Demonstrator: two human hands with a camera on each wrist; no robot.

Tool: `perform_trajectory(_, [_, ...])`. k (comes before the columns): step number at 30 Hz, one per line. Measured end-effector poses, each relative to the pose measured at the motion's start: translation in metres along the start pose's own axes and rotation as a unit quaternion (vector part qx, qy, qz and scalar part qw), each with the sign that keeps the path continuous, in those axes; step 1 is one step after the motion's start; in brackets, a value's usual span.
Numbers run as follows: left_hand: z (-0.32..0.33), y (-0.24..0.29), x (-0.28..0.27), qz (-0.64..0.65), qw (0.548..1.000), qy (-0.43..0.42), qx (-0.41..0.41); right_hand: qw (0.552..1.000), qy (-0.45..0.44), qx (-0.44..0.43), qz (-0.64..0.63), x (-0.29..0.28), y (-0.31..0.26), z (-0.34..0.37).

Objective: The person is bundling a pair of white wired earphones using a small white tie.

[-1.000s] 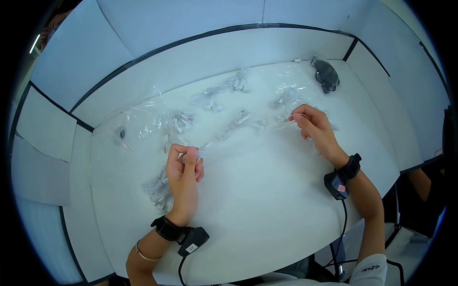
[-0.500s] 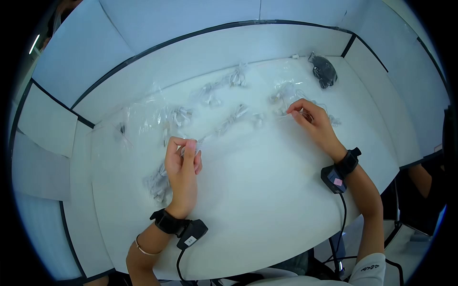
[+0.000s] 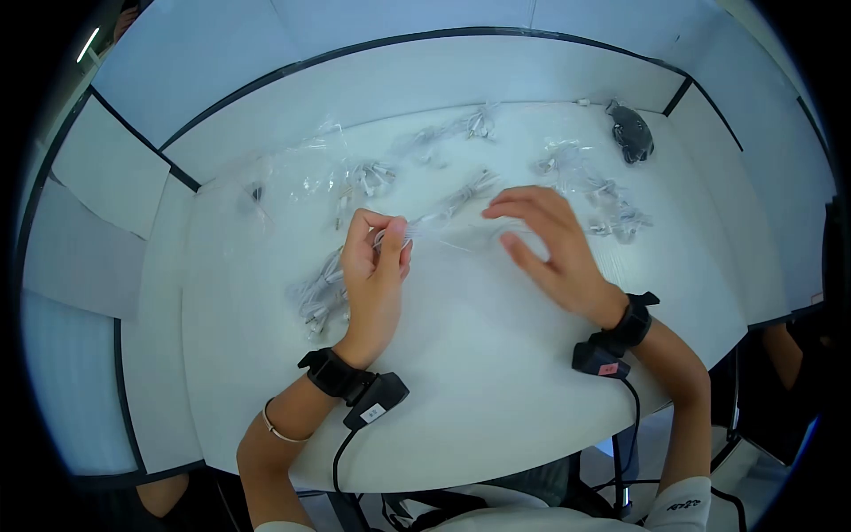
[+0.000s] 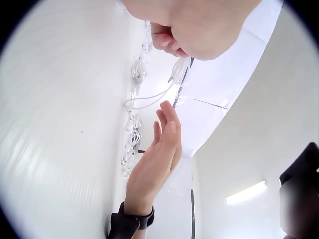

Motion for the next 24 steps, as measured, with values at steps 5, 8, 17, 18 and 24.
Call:
perform_trajectory(5, [0.001, -0.001, 0.002, 0.020, 1.000, -0.010, 0.000, 0.997, -0.054, 0.012, -0.055, 0.041, -0.009, -0.005])
perform_trajectory(8, [0.000, -0.003, 0.003, 0.018, 1.000, -0.012, 0.001, 0.992, -0.062, 0.045, -0.098, 0.049, -0.004, -0.010])
perform_trajectory(17, [0.003, -0.008, 0.008, 0.011, 0.998, -0.047, -0.033, 0.931, -0.123, 0.178, -0.295, 0.071, 0.024, 0.006])
perform_trajectory(18, [0.003, -0.008, 0.008, 0.004, 0.999, -0.040, -0.028, 0.932, -0.114, 0.185, -0.288, 0.069, 0.026, 0.006])
perform_trajectory(24, [0.003, -0.006, 0.009, -0.014, 0.999, -0.039, -0.032, 0.944, -0.036, 0.184, -0.271, 0.056, 0.028, 0.002])
Point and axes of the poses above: each hand's wrist, its own z-axis away from the middle knuckle, its own x-axis out of the palm, y = z × x, the point moved 10 cm from there along -z, towards the middle knuckle, and after that the axes turned 4 degrees about -z, right-handed, at the moved point
